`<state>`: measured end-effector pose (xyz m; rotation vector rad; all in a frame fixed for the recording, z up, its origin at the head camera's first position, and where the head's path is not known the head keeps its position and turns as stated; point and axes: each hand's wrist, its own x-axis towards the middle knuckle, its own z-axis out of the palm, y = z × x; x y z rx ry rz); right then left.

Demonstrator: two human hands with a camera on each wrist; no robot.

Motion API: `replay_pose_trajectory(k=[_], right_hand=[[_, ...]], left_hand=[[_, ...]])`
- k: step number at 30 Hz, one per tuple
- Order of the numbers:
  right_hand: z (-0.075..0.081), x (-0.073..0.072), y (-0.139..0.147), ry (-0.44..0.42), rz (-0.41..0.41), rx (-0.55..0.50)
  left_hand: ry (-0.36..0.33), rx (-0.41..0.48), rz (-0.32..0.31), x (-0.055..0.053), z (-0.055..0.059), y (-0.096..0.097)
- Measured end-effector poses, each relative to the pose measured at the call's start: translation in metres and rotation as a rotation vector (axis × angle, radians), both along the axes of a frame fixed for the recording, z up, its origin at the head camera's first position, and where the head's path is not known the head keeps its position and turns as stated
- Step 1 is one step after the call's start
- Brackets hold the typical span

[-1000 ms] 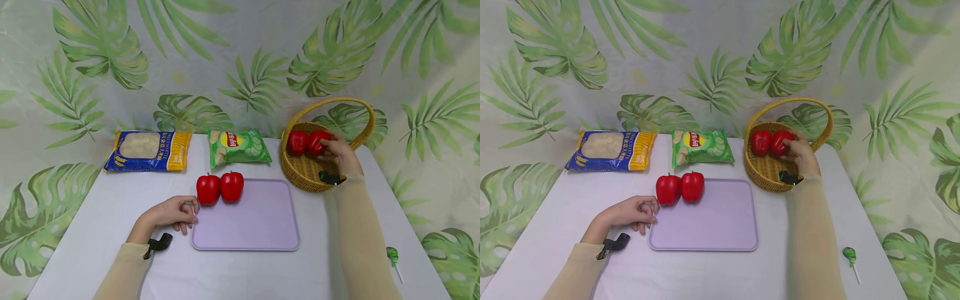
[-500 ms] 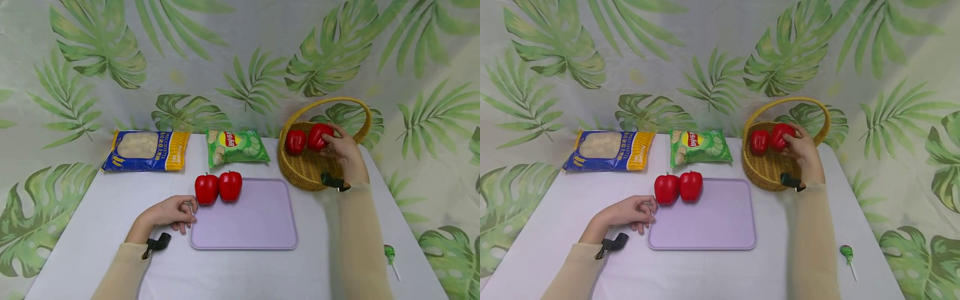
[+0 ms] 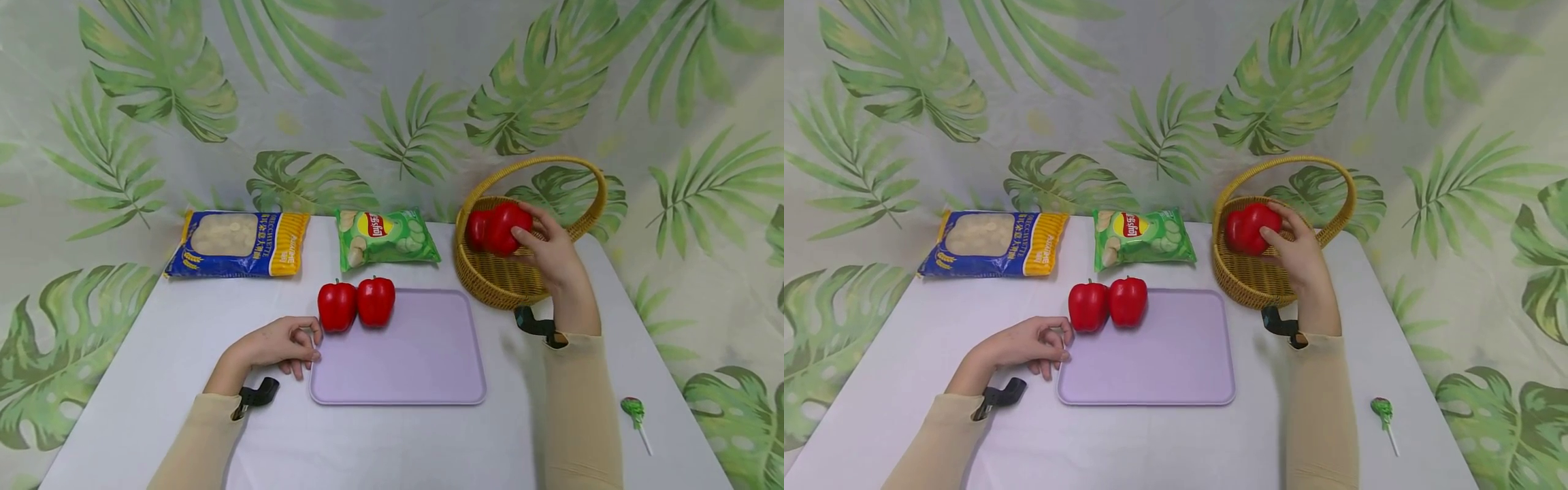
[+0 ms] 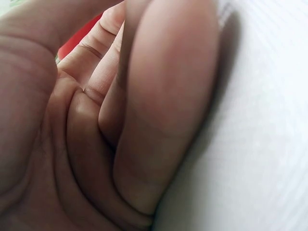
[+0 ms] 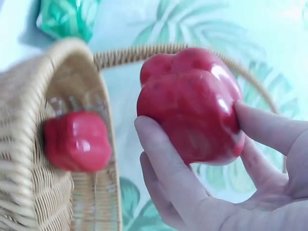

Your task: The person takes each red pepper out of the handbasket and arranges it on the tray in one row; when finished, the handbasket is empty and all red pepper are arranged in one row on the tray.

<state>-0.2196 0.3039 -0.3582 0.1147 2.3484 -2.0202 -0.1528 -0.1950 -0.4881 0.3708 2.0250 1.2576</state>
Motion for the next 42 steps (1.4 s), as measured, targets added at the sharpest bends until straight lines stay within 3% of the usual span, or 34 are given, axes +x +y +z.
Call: replay_pose_trajectory(k=[6, 12, 24, 33, 42], right_hand=[[-0.001, 0.021, -0.022, 0.014, 0.087, 0.070], [-0.008, 0.031, -0.042, -0.018, 0.153, 0.104], [-0.042, 0.035, -0.076, -0.070, 0.268, 0.138], [-0.061, 0.038, -0.099, -0.134, 0.319, 0.159], [-0.077, 0.037, -0.114, -0.137, 0.343, 0.210]], left_hand=[[0.007, -0.001, -0.009, -0.001, 0.000, 0.000], [0.009, -0.003, -0.013, -0.001, -0.001, -0.001], [0.001, -0.005, -0.001, -0.001, 0.000, 0.000], [0.002, -0.008, -0.005, -0.001, 0.000, 0.000], [0.003, -0.008, -0.003, 0.000, 0.002, 0.000]])
